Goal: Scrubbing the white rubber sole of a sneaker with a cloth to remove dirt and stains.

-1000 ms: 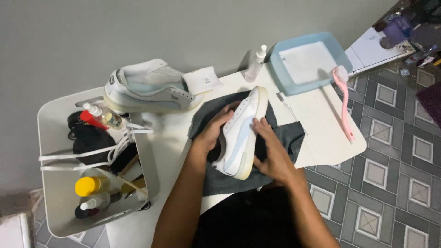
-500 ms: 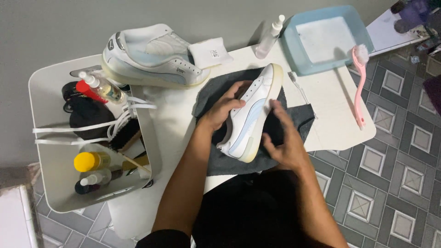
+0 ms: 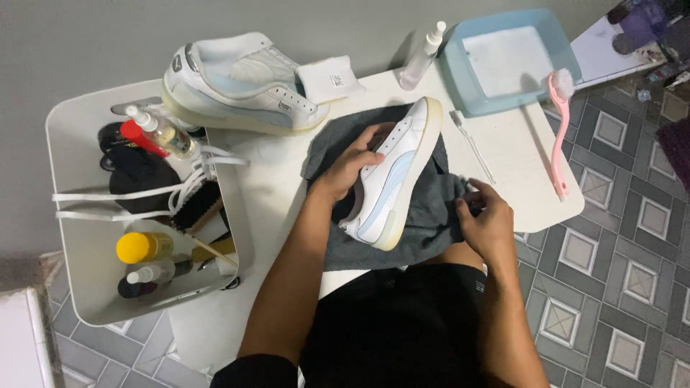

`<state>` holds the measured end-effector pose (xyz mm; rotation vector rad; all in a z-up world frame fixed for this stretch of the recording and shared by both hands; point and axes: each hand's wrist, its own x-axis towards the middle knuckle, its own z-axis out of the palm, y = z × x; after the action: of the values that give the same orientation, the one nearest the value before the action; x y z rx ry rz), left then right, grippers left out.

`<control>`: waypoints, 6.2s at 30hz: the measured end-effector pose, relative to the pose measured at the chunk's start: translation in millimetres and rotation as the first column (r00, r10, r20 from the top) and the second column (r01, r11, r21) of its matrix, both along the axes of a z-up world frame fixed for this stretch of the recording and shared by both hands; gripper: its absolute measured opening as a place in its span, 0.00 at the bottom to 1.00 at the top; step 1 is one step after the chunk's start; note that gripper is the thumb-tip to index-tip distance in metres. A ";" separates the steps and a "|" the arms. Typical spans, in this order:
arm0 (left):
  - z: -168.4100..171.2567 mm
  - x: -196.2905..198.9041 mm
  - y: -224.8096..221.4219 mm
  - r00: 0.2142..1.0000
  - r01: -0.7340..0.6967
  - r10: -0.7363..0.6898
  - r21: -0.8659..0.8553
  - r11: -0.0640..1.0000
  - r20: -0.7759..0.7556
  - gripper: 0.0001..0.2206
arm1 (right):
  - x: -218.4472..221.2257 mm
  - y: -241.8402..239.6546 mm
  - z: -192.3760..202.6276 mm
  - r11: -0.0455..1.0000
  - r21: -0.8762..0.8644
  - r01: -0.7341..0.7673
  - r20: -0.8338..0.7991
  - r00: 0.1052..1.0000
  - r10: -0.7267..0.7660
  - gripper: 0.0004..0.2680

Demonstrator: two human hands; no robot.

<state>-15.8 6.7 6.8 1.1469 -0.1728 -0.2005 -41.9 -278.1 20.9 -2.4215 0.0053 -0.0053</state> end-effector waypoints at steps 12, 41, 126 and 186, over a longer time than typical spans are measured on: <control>-15.7 8.8 0.3 0.999 0.018 -0.018 0.000 1.000 0.034 0.34 | -9.3 24.8 11.8 0.793 0.562 -0.237 0.427 0.904 -0.032 0.14; -9.4 5.6 -7.5 0.996 0.014 0.011 -0.280 0.960 0.085 0.37 | -78.9 70.6 -6.2 0.885 0.247 -0.394 0.346 0.889 0.299 0.31; -0.9 2.2 -21.4 0.966 0.249 -0.260 0.287 0.925 0.000 0.38 | 34.9 -3.9 38.0 0.802 0.597 -0.030 0.152 0.985 -0.076 0.02; 16.1 -4.4 -24.9 0.966 0.190 -0.245 0.425 0.885 0.077 0.30 | 4.2 35.0 37.3 0.872 0.052 -0.487 0.564 0.735 0.377 0.07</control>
<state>-20.2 -18.3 22.9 1.5677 -0.3901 -0.3766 -37.6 -243.2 58.2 -2.0853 -0.7890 -0.4548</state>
